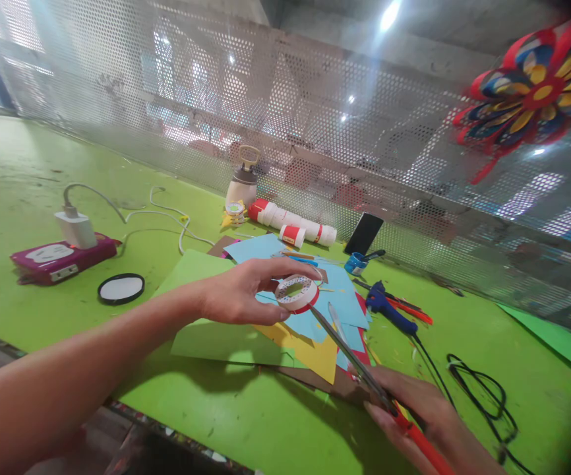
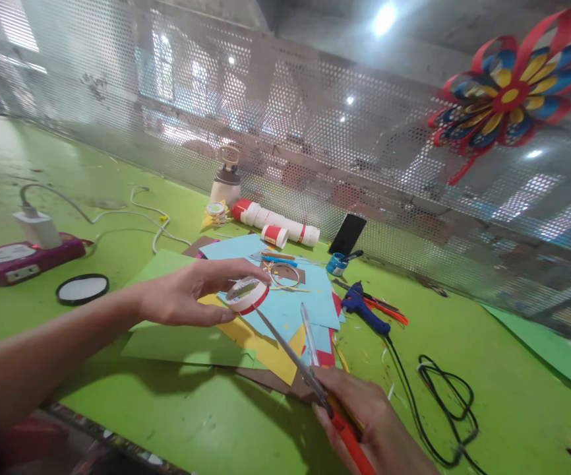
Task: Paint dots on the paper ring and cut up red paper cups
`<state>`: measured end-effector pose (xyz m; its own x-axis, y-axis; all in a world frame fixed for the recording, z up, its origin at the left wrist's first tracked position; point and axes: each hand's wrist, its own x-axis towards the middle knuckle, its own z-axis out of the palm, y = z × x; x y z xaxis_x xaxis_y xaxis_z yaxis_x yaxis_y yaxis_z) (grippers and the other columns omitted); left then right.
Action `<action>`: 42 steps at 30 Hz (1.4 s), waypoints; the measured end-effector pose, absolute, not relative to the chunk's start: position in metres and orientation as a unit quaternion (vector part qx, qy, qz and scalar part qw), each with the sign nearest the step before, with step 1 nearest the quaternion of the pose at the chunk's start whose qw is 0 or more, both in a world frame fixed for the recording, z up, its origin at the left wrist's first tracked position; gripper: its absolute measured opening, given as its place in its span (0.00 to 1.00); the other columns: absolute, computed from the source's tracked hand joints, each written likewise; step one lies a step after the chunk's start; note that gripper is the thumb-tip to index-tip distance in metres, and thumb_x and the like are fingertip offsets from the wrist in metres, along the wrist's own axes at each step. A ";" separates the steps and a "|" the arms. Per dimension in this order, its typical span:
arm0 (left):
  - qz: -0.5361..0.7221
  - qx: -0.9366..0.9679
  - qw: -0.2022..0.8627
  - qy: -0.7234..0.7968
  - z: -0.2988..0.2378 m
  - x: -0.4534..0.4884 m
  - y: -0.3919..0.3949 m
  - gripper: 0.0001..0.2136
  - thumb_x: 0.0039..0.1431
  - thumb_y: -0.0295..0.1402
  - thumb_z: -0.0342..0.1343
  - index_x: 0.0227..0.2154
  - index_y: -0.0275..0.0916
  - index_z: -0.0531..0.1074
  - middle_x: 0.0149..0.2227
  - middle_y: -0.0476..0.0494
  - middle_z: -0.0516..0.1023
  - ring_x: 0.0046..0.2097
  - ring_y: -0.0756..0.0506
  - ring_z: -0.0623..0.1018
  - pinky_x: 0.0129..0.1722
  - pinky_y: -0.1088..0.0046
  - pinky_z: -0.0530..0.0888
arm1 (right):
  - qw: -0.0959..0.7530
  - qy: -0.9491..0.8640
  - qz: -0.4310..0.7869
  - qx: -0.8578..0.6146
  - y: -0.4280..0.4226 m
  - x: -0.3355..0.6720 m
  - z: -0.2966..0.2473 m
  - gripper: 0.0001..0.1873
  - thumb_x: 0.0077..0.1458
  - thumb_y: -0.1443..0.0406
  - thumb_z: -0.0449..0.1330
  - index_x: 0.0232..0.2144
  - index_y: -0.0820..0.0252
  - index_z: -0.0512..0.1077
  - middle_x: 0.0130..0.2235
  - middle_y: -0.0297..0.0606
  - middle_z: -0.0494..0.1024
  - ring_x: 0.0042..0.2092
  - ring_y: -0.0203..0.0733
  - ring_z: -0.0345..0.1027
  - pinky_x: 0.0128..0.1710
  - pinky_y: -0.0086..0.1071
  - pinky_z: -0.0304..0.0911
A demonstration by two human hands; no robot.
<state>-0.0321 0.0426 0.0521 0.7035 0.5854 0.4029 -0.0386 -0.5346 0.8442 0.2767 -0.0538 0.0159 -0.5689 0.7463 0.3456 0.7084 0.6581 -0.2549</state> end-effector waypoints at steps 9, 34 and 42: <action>0.333 0.804 0.458 0.182 0.052 -0.032 0.043 0.24 0.50 0.22 0.58 0.53 0.35 0.70 0.61 0.35 0.70 0.61 0.39 0.71 0.57 0.64 0.72 | 0.204 -0.884 0.044 -0.418 -0.055 0.276 0.020 0.16 0.55 0.73 0.58 0.44 0.58 0.79 0.37 0.39 0.85 0.35 0.40 0.81 0.37 0.25 0.75; 0.313 0.810 0.456 0.196 0.047 -0.032 0.048 0.21 0.57 0.31 0.60 0.55 0.37 0.70 0.54 0.36 0.75 0.48 0.45 0.77 0.46 0.69 0.76 | 0.247 -0.871 -0.024 -0.424 -0.044 0.299 -0.015 0.14 0.53 0.66 0.57 0.37 0.51 0.81 0.27 0.34 0.84 0.21 0.40 0.75 0.21 0.26 0.70; 0.262 0.864 0.372 0.215 0.048 -0.038 0.057 0.21 0.56 0.38 0.63 0.51 0.36 0.73 0.48 0.37 0.78 0.43 0.44 0.76 0.41 0.69 0.77 | 0.197 -0.859 0.114 -0.458 -0.064 0.279 0.030 0.16 0.60 0.64 0.59 0.50 0.53 0.78 0.41 0.39 0.85 0.40 0.47 0.81 0.40 0.32 0.75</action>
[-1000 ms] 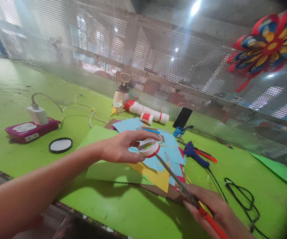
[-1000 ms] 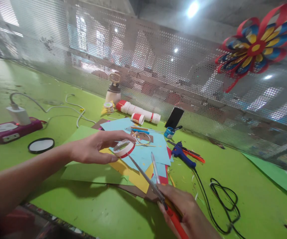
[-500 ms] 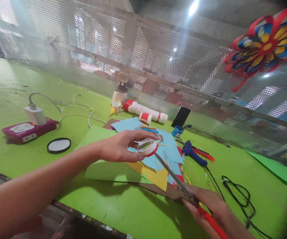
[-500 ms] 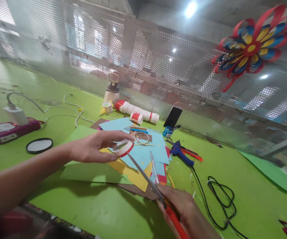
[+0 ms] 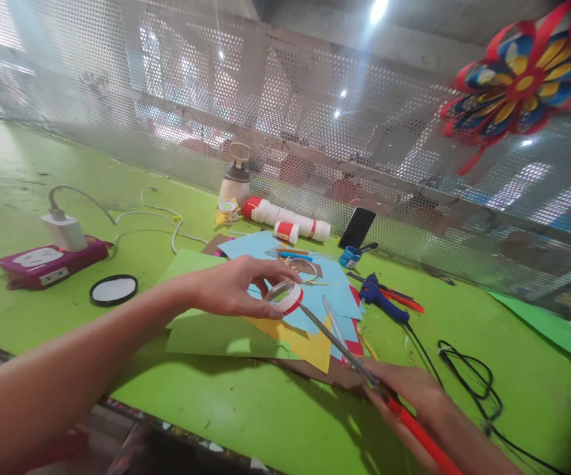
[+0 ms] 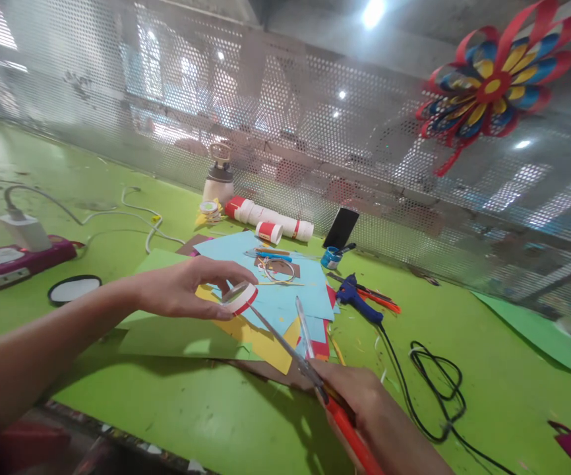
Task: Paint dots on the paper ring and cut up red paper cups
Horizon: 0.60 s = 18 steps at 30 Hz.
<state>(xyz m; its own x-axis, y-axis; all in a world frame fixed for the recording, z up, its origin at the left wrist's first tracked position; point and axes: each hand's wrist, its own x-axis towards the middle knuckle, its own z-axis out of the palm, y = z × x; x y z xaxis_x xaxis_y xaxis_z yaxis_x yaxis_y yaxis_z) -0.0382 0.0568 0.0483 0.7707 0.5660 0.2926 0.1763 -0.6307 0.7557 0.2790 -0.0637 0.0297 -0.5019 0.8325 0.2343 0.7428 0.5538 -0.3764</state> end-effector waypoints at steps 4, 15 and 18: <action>0.263 0.850 0.407 0.209 0.048 -0.036 0.056 0.18 0.55 0.36 0.63 0.48 0.37 0.73 0.48 0.37 0.77 0.43 0.45 0.77 0.43 0.67 0.77 | 0.202 -0.851 0.152 -0.461 -0.063 0.273 0.036 0.17 0.62 0.64 0.57 0.51 0.51 0.78 0.43 0.39 0.85 0.41 0.48 0.80 0.40 0.32 0.75; 0.288 0.799 0.488 0.200 0.043 -0.031 0.054 0.19 0.53 0.30 0.65 0.48 0.36 0.72 0.48 0.37 0.76 0.45 0.44 0.77 0.46 0.64 0.76 | 0.172 -0.852 0.180 -0.461 -0.063 0.271 0.041 0.15 0.65 0.63 0.54 0.48 0.56 0.77 0.44 0.40 0.83 0.45 0.48 0.78 0.47 0.35 0.72; 0.277 0.779 0.531 0.185 0.043 -0.031 0.053 0.21 0.52 0.28 0.65 0.50 0.35 0.71 0.48 0.36 0.77 0.47 0.43 0.77 0.46 0.63 0.77 | 0.135 -0.848 0.184 -0.478 -0.067 0.270 0.043 0.14 0.65 0.66 0.51 0.43 0.56 0.78 0.35 0.37 0.82 0.44 0.48 0.78 0.43 0.32 0.72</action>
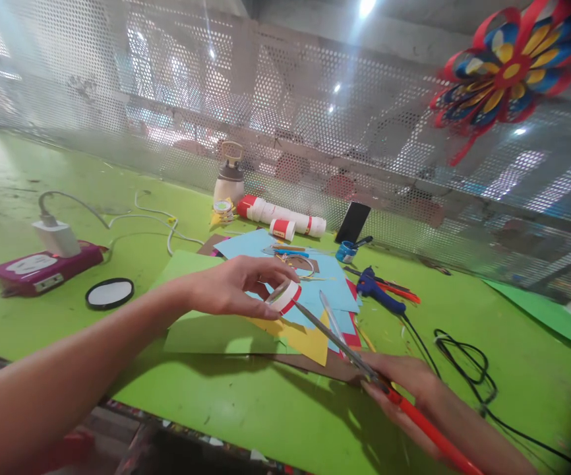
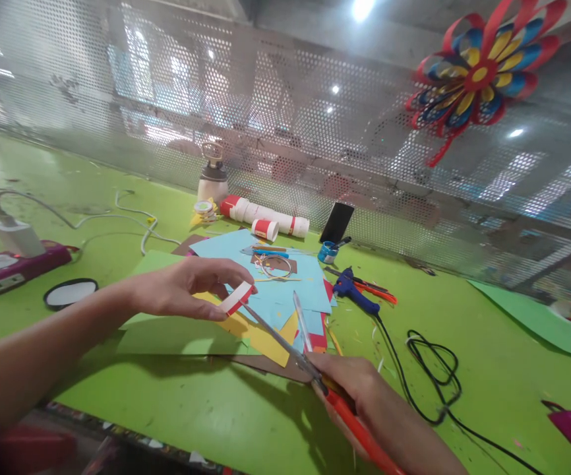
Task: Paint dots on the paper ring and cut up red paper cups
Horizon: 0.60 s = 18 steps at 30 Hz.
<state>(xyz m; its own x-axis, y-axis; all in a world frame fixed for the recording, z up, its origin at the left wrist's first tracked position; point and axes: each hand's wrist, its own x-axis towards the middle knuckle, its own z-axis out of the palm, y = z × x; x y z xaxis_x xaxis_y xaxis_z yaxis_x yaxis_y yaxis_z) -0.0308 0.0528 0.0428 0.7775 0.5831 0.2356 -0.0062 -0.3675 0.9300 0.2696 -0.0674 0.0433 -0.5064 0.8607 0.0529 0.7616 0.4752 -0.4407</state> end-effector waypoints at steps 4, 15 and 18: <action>0.265 0.776 0.541 0.188 0.042 -0.032 0.052 0.24 0.53 0.29 0.65 0.54 0.36 0.70 0.52 0.35 0.76 0.49 0.41 0.78 0.46 0.63 0.76 | 0.119 -0.865 0.148 -0.464 -0.071 0.270 0.041 0.13 0.63 0.68 0.52 0.42 0.56 0.76 0.29 0.36 0.79 0.39 0.46 0.77 0.35 0.29 0.72; 0.304 0.826 0.425 0.210 0.035 -0.032 0.058 0.20 0.56 0.36 0.64 0.52 0.39 0.73 0.54 0.38 0.76 0.50 0.41 0.77 0.46 0.67 0.76 | 0.159 -0.846 0.219 -0.459 -0.059 0.270 0.039 0.15 0.66 0.65 0.53 0.49 0.59 0.76 0.46 0.42 0.82 0.44 0.45 0.77 0.43 0.30 0.70; 0.308 0.838 0.403 0.201 0.036 -0.033 0.058 0.19 0.57 0.36 0.63 0.51 0.39 0.73 0.54 0.37 0.75 0.51 0.41 0.76 0.45 0.68 0.76 | 0.155 -0.850 0.204 -0.459 -0.060 0.272 0.037 0.16 0.66 0.66 0.53 0.51 0.59 0.75 0.46 0.43 0.82 0.44 0.45 0.77 0.43 0.31 0.70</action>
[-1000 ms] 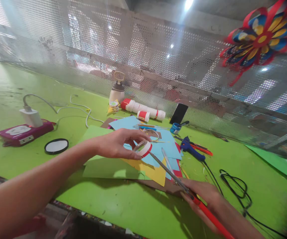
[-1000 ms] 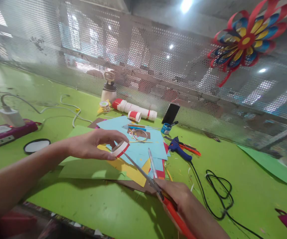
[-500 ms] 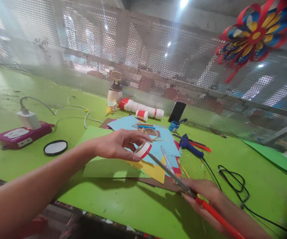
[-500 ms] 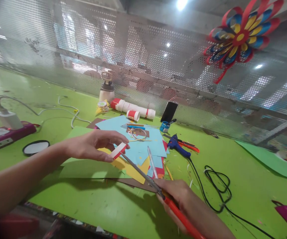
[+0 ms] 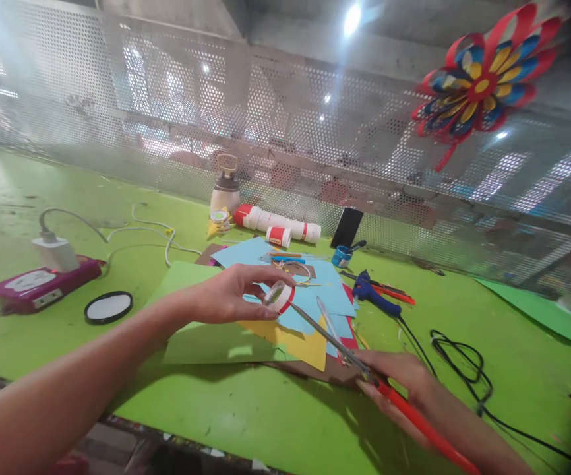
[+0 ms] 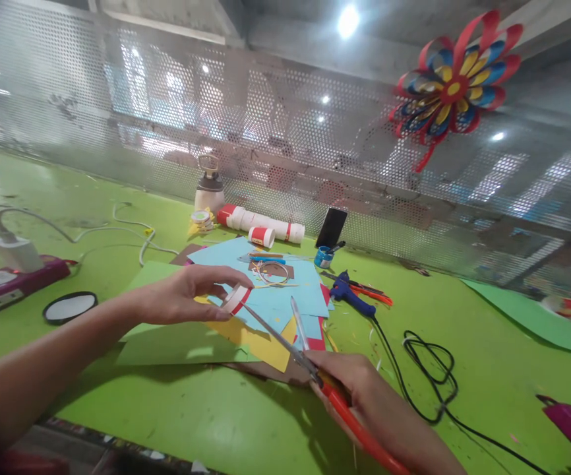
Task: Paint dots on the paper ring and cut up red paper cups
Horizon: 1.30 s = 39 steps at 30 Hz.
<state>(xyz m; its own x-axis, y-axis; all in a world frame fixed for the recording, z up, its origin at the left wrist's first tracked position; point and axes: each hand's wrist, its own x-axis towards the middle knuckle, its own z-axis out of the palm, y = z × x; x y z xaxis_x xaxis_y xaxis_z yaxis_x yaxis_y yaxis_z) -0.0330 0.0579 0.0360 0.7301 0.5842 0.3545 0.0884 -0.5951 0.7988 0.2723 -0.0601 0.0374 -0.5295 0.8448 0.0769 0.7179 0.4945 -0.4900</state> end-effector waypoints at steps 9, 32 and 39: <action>0.338 0.786 0.476 0.202 0.031 -0.036 0.066 0.19 0.56 0.32 0.64 0.50 0.39 0.72 0.51 0.38 0.75 0.50 0.43 0.76 0.46 0.66 0.76 | 0.156 -0.853 0.082 -0.490 -0.063 0.286 0.029 0.17 0.64 0.65 0.52 0.50 0.63 0.75 0.46 0.51 0.82 0.45 0.49 0.78 0.45 0.36 0.72; 0.469 0.656 0.552 0.212 0.019 -0.006 0.042 0.23 0.51 0.29 0.67 0.50 0.41 0.68 0.47 0.43 0.76 0.43 0.48 0.78 0.46 0.66 0.77 | 0.221 -0.824 0.137 -0.504 -0.060 0.261 0.010 0.21 0.65 0.61 0.54 0.58 0.57 0.69 0.56 0.48 0.76 0.55 0.51 0.72 0.54 0.40 0.69; 0.455 0.636 0.578 0.234 0.017 -0.002 0.038 0.23 0.48 0.26 0.68 0.47 0.41 0.68 0.43 0.46 0.78 0.40 0.49 0.79 0.43 0.69 0.78 | 0.191 -0.815 0.128 -0.533 -0.063 0.265 0.005 0.21 0.64 0.60 0.54 0.57 0.55 0.71 0.56 0.46 0.77 0.54 0.52 0.73 0.54 0.45 0.69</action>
<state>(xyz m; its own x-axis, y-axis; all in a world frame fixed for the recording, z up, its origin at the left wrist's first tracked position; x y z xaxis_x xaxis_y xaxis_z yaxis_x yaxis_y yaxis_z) -0.0017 0.0378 0.0173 0.4763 0.8233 0.3087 -0.2281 -0.2234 0.9477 0.2651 -0.0632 0.0052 -0.3595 0.9166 0.1748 0.8193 0.3997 -0.4110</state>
